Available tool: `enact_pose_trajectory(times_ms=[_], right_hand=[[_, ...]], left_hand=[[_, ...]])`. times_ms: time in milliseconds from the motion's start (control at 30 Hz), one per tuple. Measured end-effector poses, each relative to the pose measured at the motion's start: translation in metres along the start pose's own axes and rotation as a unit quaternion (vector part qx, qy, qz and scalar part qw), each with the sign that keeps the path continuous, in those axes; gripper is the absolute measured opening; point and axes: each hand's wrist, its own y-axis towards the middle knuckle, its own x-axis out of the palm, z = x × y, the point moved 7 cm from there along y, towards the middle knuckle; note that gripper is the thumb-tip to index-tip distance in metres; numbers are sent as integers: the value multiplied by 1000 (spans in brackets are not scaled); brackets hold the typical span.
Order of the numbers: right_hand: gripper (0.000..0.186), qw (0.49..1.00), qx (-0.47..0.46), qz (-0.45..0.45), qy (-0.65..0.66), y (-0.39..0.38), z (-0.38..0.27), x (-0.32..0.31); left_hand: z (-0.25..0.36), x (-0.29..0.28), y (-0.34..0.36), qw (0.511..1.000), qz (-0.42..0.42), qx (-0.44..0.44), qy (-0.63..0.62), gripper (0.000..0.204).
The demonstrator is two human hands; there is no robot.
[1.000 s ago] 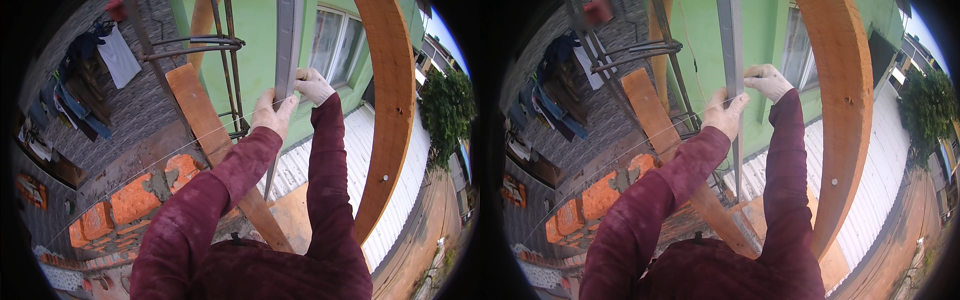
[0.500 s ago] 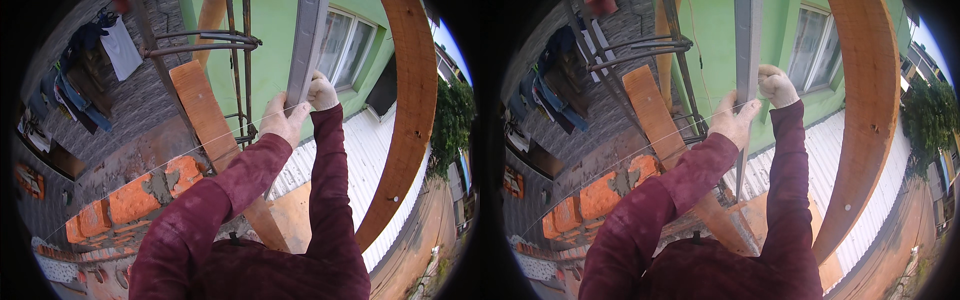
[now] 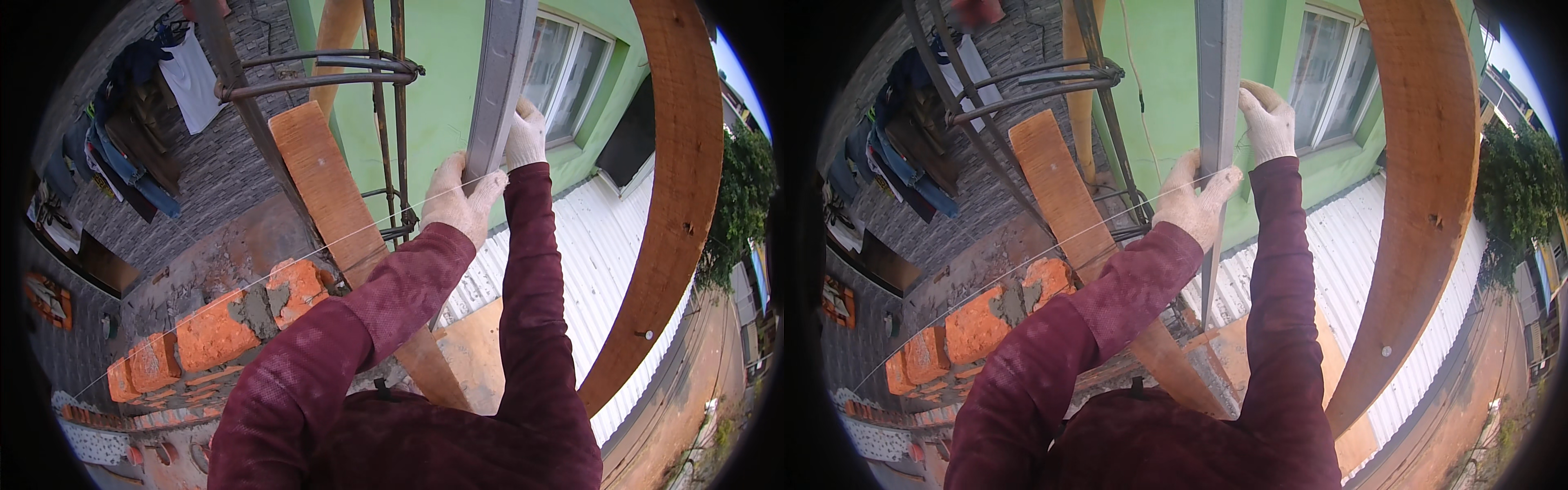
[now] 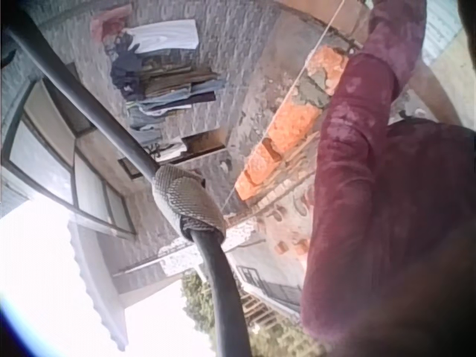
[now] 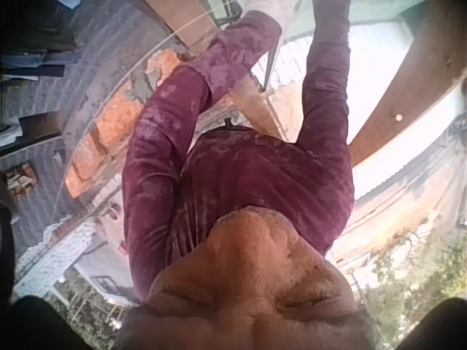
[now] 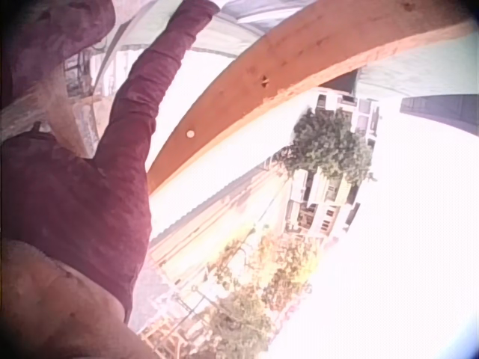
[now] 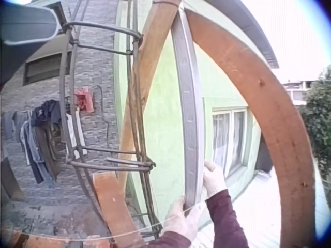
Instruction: The person applies mortar to a brick wall using a trowel and places bricks into the wall. The person scoops mortar from a bucket, spreads it on the wall, and positions bricks along a guide string.
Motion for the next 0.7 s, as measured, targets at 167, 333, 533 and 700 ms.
enact_pose_trajectory(times_ms=[167,333,533,700], right_hand=[[36,998,-46,-32,-1,17,-9,18],[33,988,-65,-48,-131,24,-19,40],[41,973,-162,-100,-129,24,-37,74],[48,960,-106,-170,-194,17,-45,95]], left_hand=[[-1,0,3,1000,3,14,-2,60],[2,0,2,998,-14,3,-61,59],[9,-1,2,991,-62,-35,-117,61],[10,6,6,971,-102,-65,-206,64]])
